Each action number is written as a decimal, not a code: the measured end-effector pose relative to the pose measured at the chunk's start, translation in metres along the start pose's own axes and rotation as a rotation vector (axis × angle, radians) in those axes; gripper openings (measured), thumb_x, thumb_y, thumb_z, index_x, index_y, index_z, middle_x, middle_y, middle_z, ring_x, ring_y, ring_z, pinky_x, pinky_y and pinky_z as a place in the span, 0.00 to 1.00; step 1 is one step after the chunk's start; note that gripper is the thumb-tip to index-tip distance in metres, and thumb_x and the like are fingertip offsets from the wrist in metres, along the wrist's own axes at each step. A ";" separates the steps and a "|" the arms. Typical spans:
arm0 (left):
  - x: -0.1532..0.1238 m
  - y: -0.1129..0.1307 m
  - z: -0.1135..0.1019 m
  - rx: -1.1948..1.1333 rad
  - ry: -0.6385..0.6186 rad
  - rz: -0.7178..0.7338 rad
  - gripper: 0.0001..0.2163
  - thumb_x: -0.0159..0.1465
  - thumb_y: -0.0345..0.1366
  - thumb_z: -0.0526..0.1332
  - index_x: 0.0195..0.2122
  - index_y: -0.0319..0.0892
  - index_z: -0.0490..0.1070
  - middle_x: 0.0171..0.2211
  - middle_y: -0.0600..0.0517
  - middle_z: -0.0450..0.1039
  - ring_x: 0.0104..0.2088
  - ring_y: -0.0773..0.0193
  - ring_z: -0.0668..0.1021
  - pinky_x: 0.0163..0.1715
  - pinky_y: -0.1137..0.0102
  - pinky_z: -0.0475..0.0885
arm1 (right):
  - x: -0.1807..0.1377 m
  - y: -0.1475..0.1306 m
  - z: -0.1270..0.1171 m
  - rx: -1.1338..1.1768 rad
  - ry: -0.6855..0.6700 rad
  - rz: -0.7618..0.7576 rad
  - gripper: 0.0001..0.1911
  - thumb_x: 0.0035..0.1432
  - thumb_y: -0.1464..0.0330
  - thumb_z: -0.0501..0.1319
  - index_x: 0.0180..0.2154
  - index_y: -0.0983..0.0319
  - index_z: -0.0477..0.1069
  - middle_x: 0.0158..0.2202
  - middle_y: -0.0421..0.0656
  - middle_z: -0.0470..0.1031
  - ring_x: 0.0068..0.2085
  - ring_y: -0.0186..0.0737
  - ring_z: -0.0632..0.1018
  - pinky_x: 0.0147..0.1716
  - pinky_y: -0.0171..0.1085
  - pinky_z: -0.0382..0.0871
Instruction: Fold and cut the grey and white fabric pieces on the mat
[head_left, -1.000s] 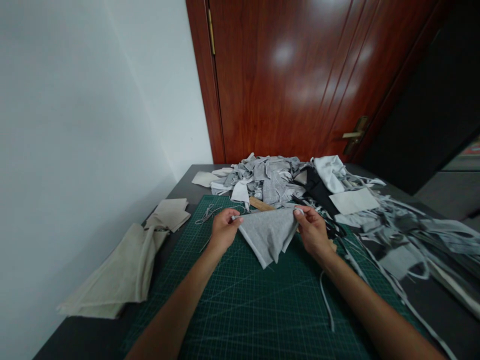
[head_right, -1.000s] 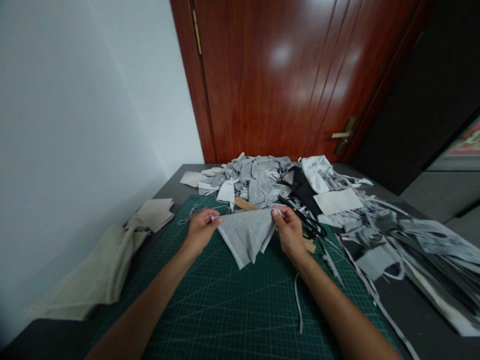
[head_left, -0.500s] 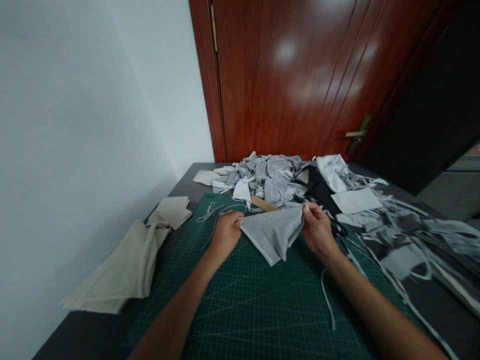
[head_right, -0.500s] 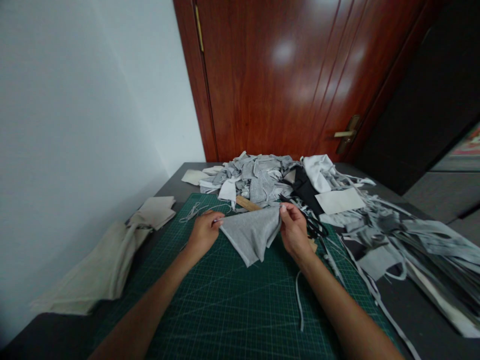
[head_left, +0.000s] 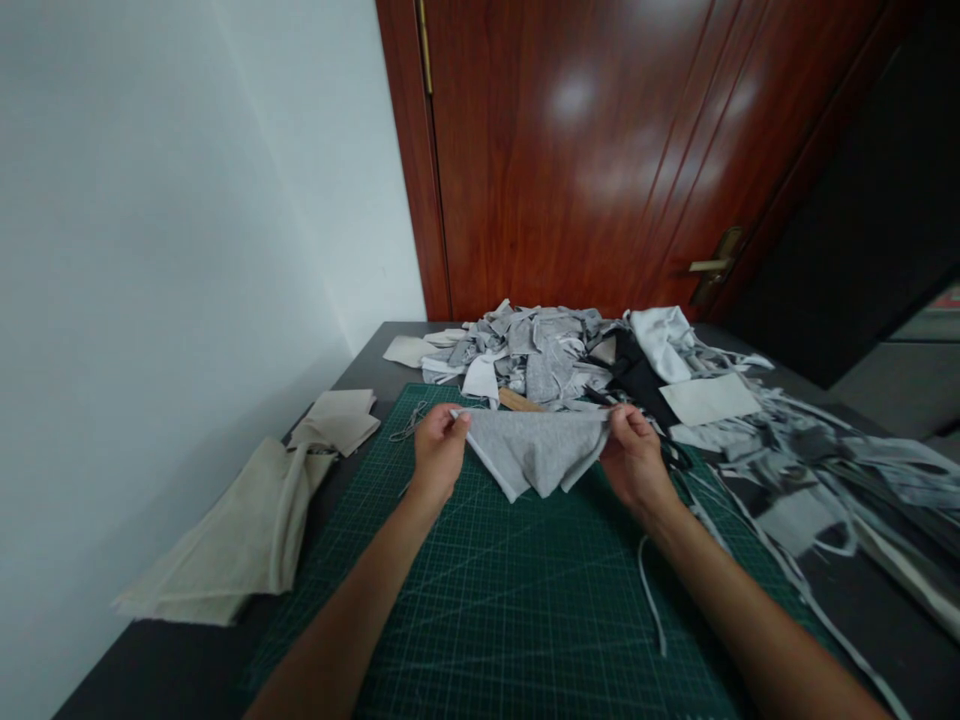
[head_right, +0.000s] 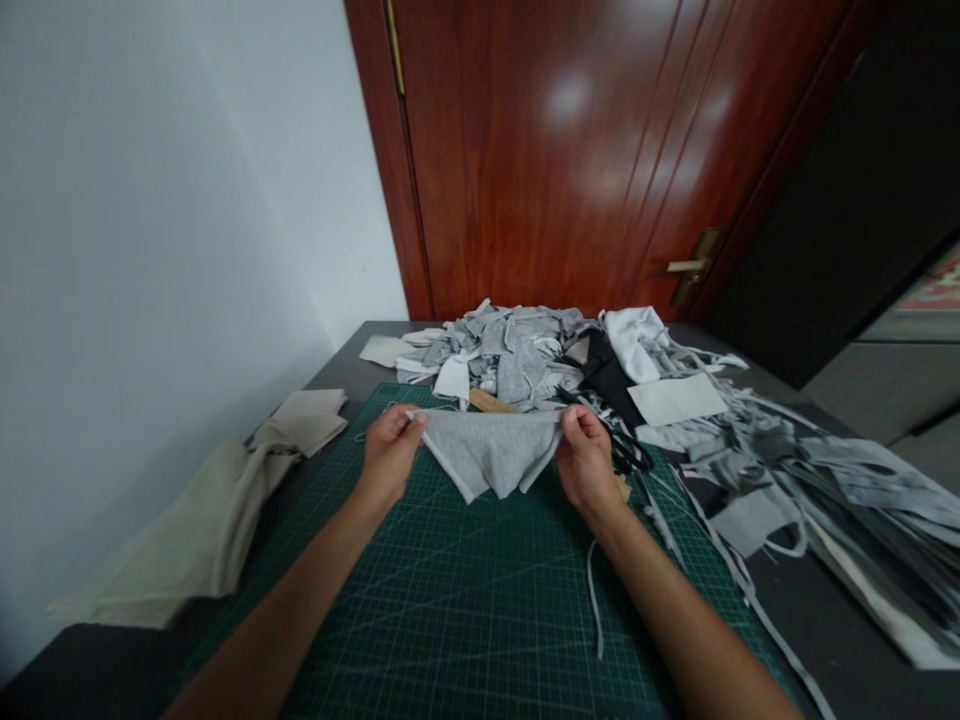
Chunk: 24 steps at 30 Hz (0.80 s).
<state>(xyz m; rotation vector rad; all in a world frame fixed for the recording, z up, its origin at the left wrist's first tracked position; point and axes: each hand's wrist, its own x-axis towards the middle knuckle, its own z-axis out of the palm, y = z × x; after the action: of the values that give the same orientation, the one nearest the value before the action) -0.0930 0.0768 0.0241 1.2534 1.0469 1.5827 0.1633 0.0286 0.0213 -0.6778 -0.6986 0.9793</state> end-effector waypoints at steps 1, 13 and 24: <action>0.002 -0.001 -0.001 0.058 0.027 0.050 0.12 0.54 0.43 0.68 0.33 0.42 0.73 0.28 0.54 0.74 0.30 0.63 0.75 0.32 0.71 0.70 | 0.000 -0.001 -0.001 0.016 -0.005 0.010 0.21 0.44 0.55 0.79 0.28 0.57 0.71 0.27 0.34 0.71 0.28 0.34 0.71 0.30 0.34 0.69; 0.003 -0.002 -0.002 0.061 0.095 0.029 0.11 0.55 0.41 0.67 0.35 0.40 0.76 0.30 0.51 0.78 0.30 0.62 0.79 0.33 0.68 0.75 | 0.005 -0.011 -0.008 0.020 -0.016 0.014 0.24 0.44 0.54 0.79 0.25 0.57 0.66 0.25 0.32 0.70 0.25 0.33 0.71 0.27 0.34 0.69; -0.005 0.012 0.005 -0.095 -0.013 -0.035 0.11 0.55 0.39 0.66 0.37 0.43 0.68 0.28 0.56 0.72 0.27 0.68 0.75 0.28 0.73 0.72 | 0.013 -0.001 -0.016 -0.022 0.098 -0.021 0.21 0.41 0.56 0.80 0.31 0.58 0.74 0.28 0.35 0.75 0.27 0.34 0.73 0.30 0.36 0.71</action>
<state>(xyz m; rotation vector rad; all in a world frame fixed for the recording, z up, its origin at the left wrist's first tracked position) -0.0889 0.0687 0.0344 1.1737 0.9696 1.5770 0.1812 0.0372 0.0152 -0.7318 -0.6301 0.9144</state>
